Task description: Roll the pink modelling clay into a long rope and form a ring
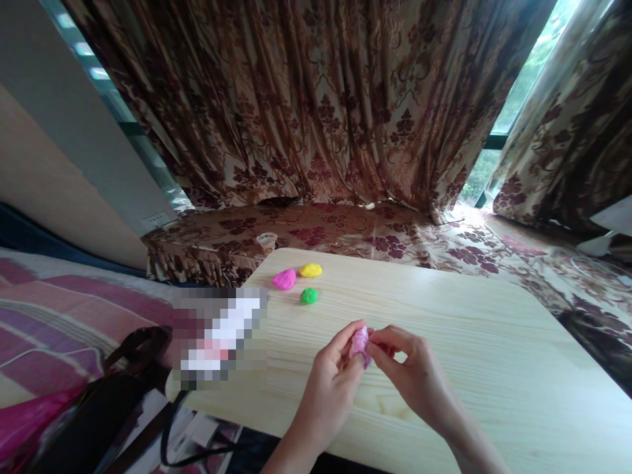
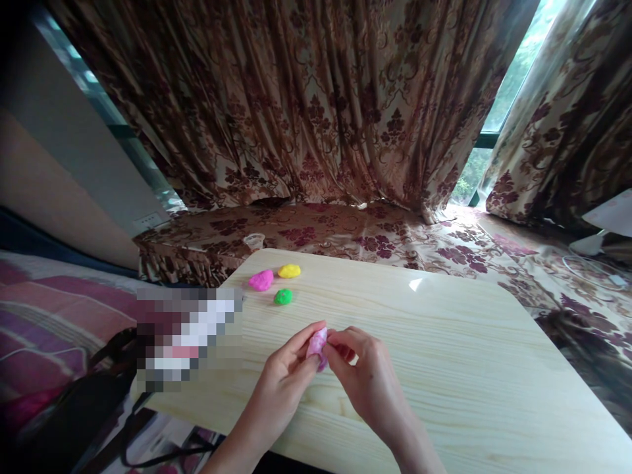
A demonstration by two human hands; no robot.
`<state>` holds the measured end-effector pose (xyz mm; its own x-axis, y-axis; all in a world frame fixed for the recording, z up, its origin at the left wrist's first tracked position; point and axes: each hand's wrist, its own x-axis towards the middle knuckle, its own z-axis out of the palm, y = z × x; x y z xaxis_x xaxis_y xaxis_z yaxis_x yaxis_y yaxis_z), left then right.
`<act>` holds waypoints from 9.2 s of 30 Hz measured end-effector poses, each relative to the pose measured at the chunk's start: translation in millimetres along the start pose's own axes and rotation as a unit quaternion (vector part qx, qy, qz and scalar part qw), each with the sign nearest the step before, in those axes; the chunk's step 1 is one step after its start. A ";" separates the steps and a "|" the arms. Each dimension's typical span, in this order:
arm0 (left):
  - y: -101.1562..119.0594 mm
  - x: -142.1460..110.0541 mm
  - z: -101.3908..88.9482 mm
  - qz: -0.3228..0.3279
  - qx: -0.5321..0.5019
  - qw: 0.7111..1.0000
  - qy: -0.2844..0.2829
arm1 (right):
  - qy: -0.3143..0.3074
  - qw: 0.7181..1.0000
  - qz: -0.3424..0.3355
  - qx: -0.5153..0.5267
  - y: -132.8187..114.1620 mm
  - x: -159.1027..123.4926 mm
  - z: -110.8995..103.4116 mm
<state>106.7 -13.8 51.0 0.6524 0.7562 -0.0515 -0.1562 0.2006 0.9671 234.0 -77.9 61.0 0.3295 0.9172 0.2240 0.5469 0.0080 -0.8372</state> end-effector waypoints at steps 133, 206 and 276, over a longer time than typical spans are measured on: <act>29.2 -10.0 24.8 -0.034 -0.152 0.988 0.021 | 0.108 0.983 -0.141 -0.054 -11.7 -7.9 -2.7; 8.6 92.0 -109.4 0.146 0.416 0.890 0.118 | 0.033 0.999 -0.031 0.010 0.4 -13.2 -5.4; 1.3 25.7 7.5 -0.080 -0.385 0.918 0.057 | 0.188 0.981 -0.021 0.036 11.5 -15.5 7.9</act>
<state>128.7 1.2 52.8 0.6380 0.7296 -0.2460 -0.5706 0.6626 0.4851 229.0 -88.9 44.0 0.5754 0.7038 0.4166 0.5153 0.0835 -0.8529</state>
